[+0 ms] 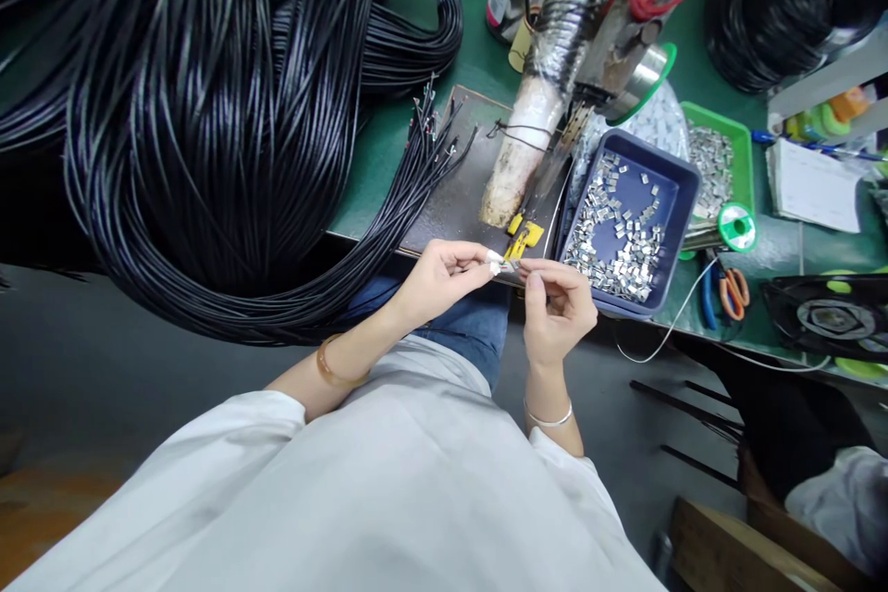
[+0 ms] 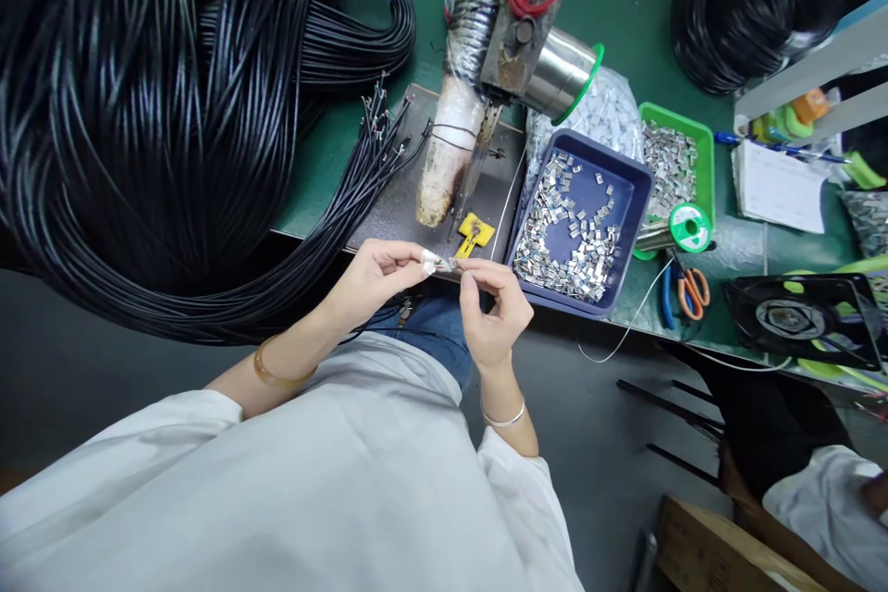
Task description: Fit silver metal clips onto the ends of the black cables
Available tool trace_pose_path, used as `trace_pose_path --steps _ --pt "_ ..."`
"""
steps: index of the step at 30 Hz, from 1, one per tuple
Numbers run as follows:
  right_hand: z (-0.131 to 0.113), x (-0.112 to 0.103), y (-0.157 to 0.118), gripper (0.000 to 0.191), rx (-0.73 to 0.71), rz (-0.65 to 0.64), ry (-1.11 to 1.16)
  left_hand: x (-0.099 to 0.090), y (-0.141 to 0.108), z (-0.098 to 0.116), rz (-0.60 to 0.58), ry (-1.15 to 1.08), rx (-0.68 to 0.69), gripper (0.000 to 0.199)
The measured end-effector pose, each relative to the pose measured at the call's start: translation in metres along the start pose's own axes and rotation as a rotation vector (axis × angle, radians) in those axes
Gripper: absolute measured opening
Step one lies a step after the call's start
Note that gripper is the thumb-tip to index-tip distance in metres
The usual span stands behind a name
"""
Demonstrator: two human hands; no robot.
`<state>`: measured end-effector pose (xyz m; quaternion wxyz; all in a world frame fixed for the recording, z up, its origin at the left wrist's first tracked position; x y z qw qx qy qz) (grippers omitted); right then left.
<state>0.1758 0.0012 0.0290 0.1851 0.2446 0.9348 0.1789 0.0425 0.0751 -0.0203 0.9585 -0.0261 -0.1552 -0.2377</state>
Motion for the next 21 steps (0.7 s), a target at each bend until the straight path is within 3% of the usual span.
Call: trace_pose_path --steps 3,10,15,21 --pt "0.001 0.001 0.001 0.007 0.004 0.002 0.009 -0.001 0.001 -0.001 0.012 -0.044 -0.009 0.015" --pt "-0.017 0.009 0.001 0.012 -0.215 -0.038 -0.222 -0.006 0.006 -0.005 0.086 -0.064 -0.027 0.019" --pt "-0.021 0.011 0.000 0.018 -0.310 -0.032 -0.270 -0.007 0.010 -0.004 0.125 -0.076 -0.017 0.017" --pt "-0.018 0.012 0.003 0.016 -0.293 -0.024 -0.260 -0.007 0.014 0.000 0.105 -0.004 0.005 0.011"
Point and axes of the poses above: each hand's wrist, its own y-axis towards the middle knuckle, its own x-axis out of the palm, z = x × y, the point moved 10 cm from there along y, towards the middle knuckle, and after that the axes turned 7 degrees about x, right-handed, at the moved point
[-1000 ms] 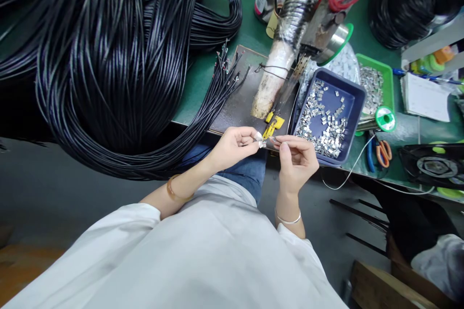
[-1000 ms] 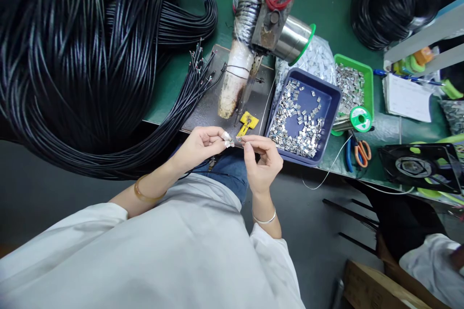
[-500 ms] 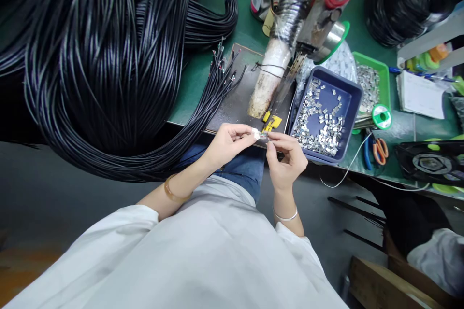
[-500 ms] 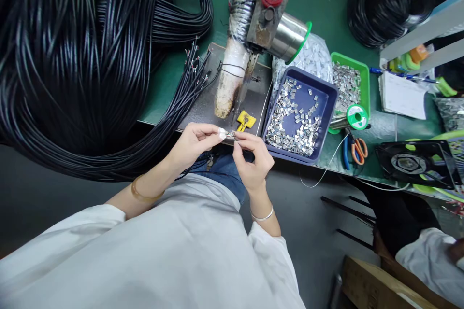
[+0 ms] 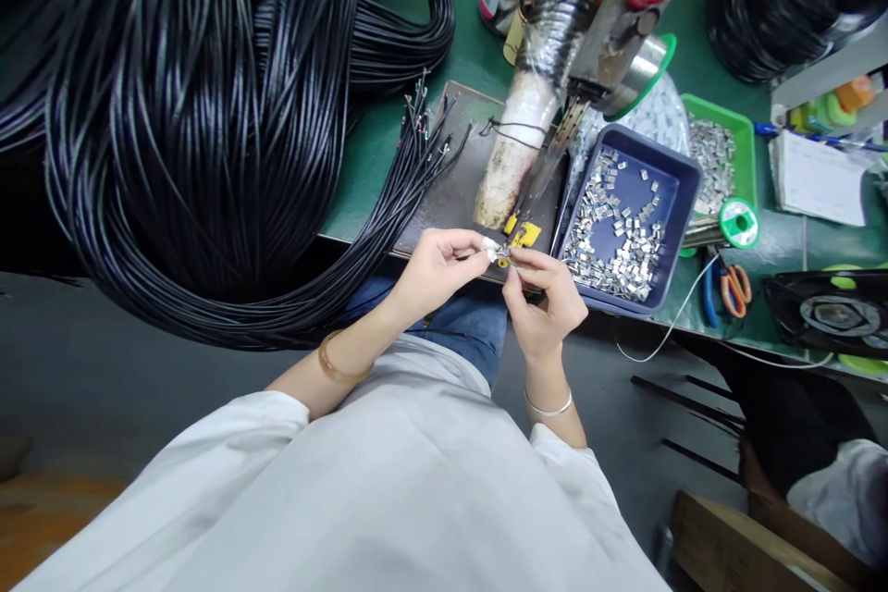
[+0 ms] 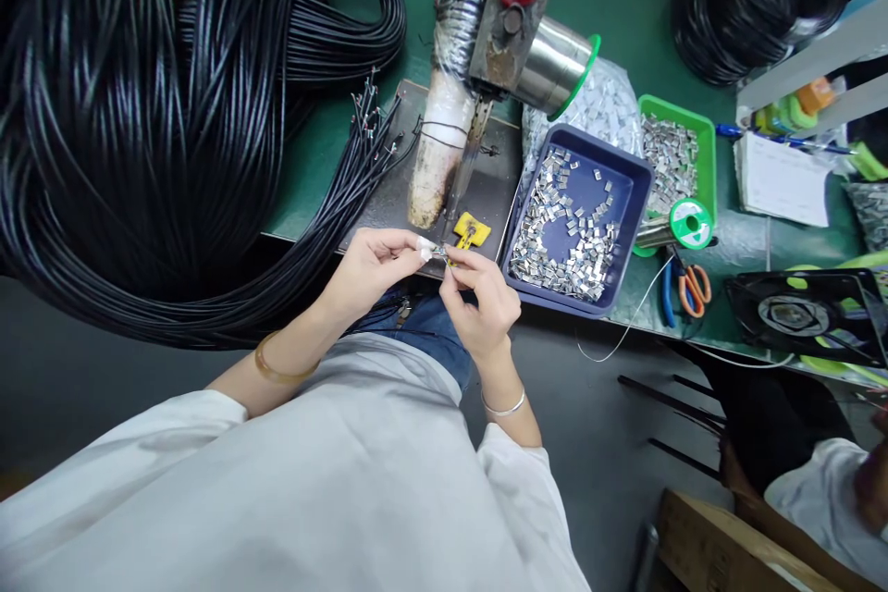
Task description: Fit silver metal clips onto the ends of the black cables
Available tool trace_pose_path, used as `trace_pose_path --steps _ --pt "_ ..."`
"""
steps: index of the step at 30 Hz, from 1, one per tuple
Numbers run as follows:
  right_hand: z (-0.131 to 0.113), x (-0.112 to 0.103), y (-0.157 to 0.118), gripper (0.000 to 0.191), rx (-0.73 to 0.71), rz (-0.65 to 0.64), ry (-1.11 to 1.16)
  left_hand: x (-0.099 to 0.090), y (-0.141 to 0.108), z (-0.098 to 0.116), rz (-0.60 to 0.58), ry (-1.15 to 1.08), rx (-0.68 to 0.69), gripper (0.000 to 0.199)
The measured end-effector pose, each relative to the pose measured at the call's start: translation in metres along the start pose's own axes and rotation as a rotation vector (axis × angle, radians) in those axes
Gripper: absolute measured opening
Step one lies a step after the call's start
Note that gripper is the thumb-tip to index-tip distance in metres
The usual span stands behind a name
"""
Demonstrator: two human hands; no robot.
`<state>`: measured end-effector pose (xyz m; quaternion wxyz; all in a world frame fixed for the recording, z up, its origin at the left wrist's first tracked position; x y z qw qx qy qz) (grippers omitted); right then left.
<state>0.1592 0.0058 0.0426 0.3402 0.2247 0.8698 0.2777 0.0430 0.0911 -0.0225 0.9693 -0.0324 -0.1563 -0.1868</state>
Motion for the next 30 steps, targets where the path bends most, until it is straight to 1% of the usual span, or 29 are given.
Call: trace_pose_path --steps 5,10,13,17,24,30 --pt "0.008 0.000 0.003 0.013 0.098 0.031 -0.018 0.002 0.002 0.001 -0.012 0.039 0.071 0.009" --pt "0.003 0.001 0.007 0.013 0.078 0.033 -0.033 -0.001 0.001 0.004 0.027 0.075 0.099 0.011" --pt "0.000 0.000 0.008 0.013 0.079 0.032 -0.041 -0.001 0.000 0.005 0.036 0.087 0.087 0.011" --pt "-0.003 0.000 0.007 0.013 0.064 0.023 -0.034 -0.002 -0.001 0.002 0.049 0.064 0.050 0.012" --pt "0.000 0.001 0.006 0.014 0.069 0.021 -0.037 -0.003 -0.002 -0.004 0.047 0.054 0.046 0.010" --pt "-0.002 0.000 0.008 0.014 0.070 0.033 -0.037 -0.001 -0.002 0.003 0.035 0.066 0.068 0.011"
Point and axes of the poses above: each hand's wrist, its own y-axis towards the middle knuckle, its own x-axis out of the palm, z = x × y, the point moved 10 cm from there along y, towards the middle knuckle, and after that the axes turned 7 degrees about x, right-handed, at the moved point
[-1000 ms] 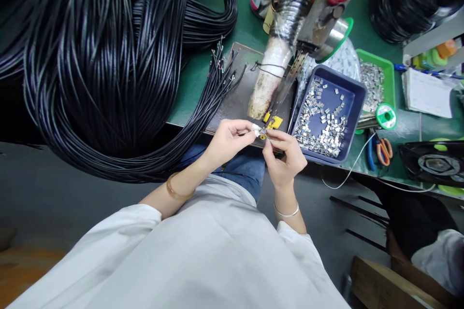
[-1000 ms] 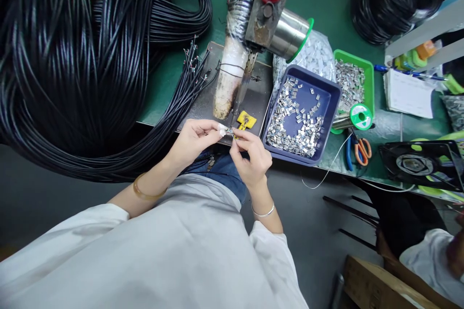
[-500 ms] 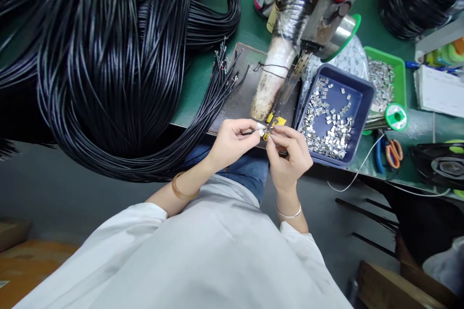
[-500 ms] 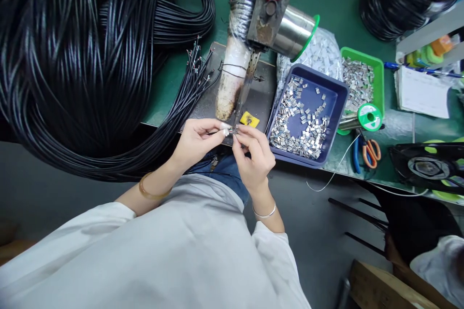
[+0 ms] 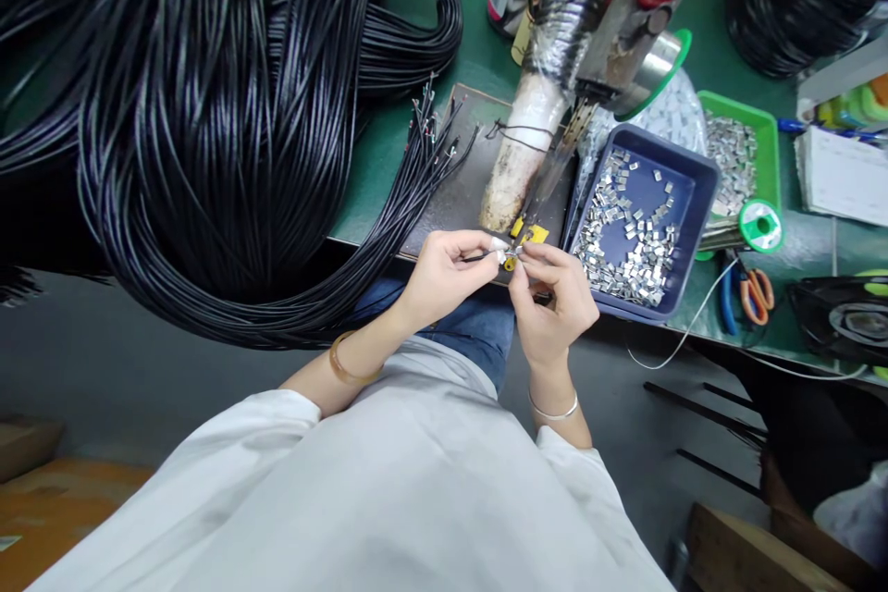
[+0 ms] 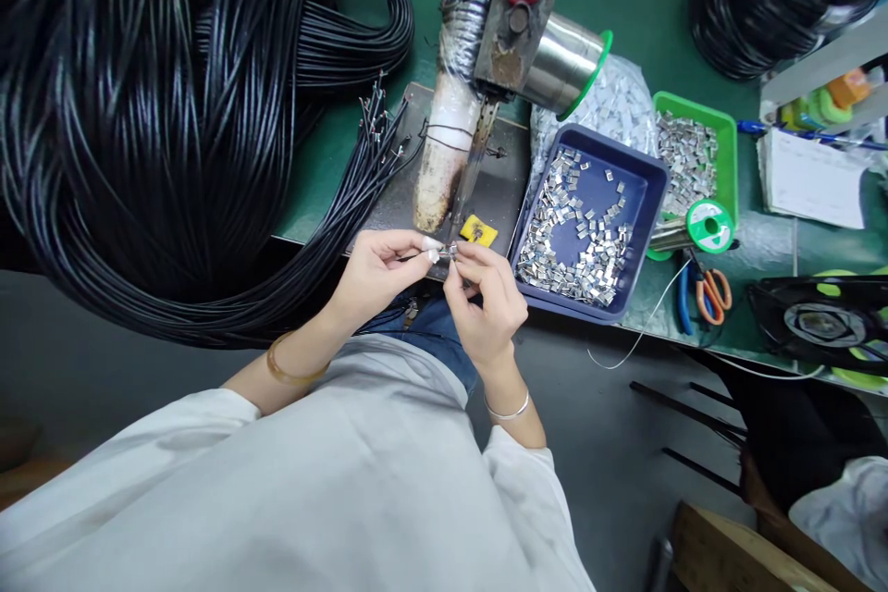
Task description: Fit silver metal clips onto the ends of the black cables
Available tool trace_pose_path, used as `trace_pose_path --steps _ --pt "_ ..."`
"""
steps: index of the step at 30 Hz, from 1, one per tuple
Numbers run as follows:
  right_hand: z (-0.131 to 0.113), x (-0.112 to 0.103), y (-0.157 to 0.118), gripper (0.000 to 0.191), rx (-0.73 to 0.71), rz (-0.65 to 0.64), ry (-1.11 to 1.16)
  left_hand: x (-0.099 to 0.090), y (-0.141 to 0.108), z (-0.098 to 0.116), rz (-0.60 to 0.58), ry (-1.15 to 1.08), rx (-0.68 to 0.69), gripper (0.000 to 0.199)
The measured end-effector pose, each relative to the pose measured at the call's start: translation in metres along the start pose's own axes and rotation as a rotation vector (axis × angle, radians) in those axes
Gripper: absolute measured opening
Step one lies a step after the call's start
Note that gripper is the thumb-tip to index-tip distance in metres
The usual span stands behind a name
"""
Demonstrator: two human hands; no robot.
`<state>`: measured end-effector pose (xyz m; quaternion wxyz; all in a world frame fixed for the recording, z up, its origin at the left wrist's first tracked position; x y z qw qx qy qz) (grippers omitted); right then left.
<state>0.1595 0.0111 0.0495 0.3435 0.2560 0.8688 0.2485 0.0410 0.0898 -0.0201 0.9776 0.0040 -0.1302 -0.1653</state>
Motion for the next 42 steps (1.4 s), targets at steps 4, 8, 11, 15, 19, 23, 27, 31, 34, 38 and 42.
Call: trace_pose_path --steps 4,8,11,15,19,23,27,31,34,38,42 --pt "-0.001 -0.002 -0.003 0.015 -0.017 0.008 -0.003 -0.001 -0.001 0.001 0.002 0.012 -0.006 0.010" --pt "0.001 0.000 -0.004 0.016 -0.009 -0.014 0.001 0.001 -0.002 -0.004 -0.013 0.007 -0.033 0.009" --pt "0.002 0.001 -0.003 0.014 0.013 -0.025 0.000 -0.001 -0.002 -0.005 0.006 -0.012 -0.038 0.010" --pt "-0.002 0.001 0.001 0.013 0.011 -0.022 -0.006 -0.001 0.001 -0.001 0.013 -0.020 -0.013 0.010" --pt "-0.003 -0.001 0.002 0.014 0.016 -0.009 0.003 0.001 0.002 0.004 0.001 -0.020 0.010 0.008" --pt "-0.002 -0.001 0.000 0.015 0.013 -0.020 0.019 0.000 0.000 0.002 -0.003 -0.013 0.014 0.009" --pt "0.001 -0.001 -0.002 0.016 0.030 -0.032 0.033 -0.001 -0.001 -0.001 -0.005 0.004 0.008 0.010" --pt "0.002 0.001 0.000 0.015 0.038 -0.043 0.035 -0.001 0.000 0.000 0.002 0.004 0.018 0.009" --pt "0.000 0.000 0.002 0.014 0.034 -0.034 0.028 0.001 0.002 0.004 -0.005 -0.007 0.033 0.009" --pt "-0.002 0.000 0.001 0.014 0.008 -0.034 0.013 -0.001 0.001 0.007 0.000 0.000 0.041 0.008" --pt "-0.002 0.002 -0.001 0.015 -0.007 -0.068 0.016 -0.003 0.000 0.004 -0.008 0.035 0.014 0.008"
Point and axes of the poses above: each hand's wrist, its own y-axis towards the middle knuckle, its own x-axis out of the palm, z = x × y, the point moved 10 cm from there along y, towards the middle knuckle, and after that the axes turned 7 degrees about x, right-handed, at the moved point
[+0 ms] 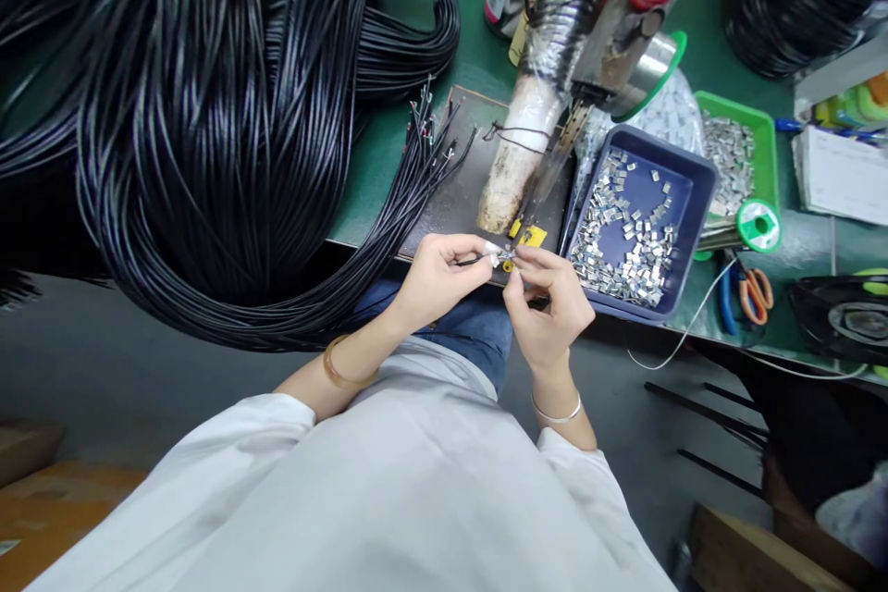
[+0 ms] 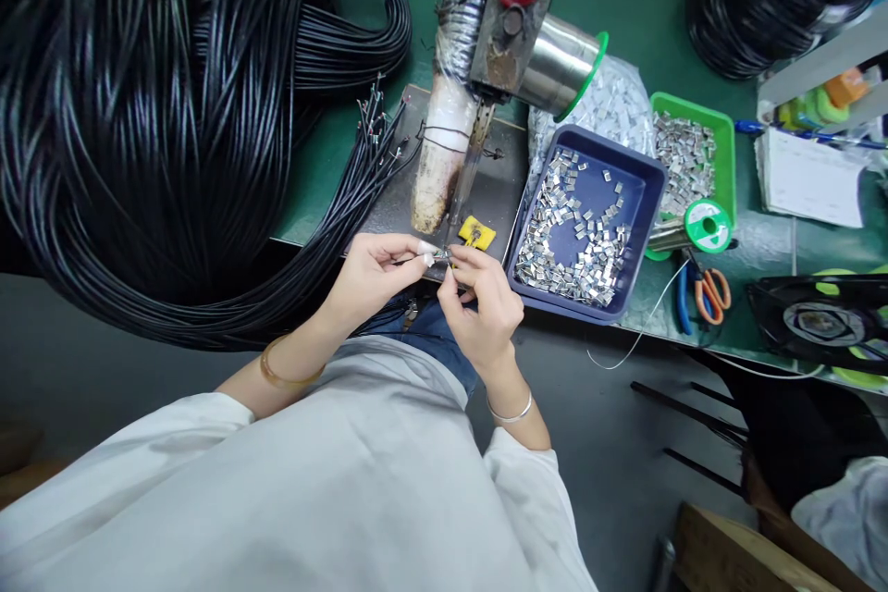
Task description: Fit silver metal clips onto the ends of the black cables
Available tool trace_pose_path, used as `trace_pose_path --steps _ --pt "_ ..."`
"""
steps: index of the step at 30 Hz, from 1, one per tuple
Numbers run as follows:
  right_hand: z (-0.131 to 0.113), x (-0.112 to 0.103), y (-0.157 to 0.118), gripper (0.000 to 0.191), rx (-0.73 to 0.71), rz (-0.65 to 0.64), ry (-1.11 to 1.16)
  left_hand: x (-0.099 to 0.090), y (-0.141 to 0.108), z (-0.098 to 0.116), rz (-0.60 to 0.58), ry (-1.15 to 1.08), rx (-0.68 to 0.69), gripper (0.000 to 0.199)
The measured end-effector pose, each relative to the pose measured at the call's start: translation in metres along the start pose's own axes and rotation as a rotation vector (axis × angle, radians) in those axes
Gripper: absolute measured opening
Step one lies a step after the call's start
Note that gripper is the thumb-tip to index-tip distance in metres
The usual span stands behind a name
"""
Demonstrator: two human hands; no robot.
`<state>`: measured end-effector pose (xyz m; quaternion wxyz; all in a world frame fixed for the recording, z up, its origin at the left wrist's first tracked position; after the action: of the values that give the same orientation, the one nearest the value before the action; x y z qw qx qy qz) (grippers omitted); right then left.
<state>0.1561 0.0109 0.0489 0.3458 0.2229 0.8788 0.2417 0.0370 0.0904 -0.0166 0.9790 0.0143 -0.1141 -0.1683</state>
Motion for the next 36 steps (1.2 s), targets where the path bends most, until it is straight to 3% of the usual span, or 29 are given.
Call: trace_pose_path --steps 15,23,28,33,36 --pt "-0.003 0.002 0.008 0.011 0.006 -0.001 -0.057 -0.003 0.001 0.010 0.049 0.081 0.072 0.013" --pt "-0.008 0.001 0.002 0.014 -0.062 -0.008 -0.099 0.000 -0.002 -0.002 -0.012 0.066 -0.008 0.013" --pt "0.004 0.001 0.007 0.006 0.076 -0.078 -0.060 0.008 -0.008 0.002 -0.105 0.139 0.022 0.015" --pt "0.035 0.008 0.006 0.009 0.369 -0.185 0.204 0.010 -0.018 0.029 -0.165 0.336 0.297 0.011" --pt "0.033 0.015 0.004 0.011 0.362 -0.248 0.312 0.016 -0.021 0.026 -0.257 0.230 0.255 0.014"
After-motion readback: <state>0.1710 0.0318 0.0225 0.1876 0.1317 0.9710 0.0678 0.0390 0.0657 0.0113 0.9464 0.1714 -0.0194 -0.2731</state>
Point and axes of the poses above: each hand's wrist, its own y-axis towards the middle knuckle, its own x-axis out of the palm, z = x × y, the point moved 10 cm from there along y, towards the middle knuckle, and after that the axes turned 7 degrees about x, right-handed, at the moved point
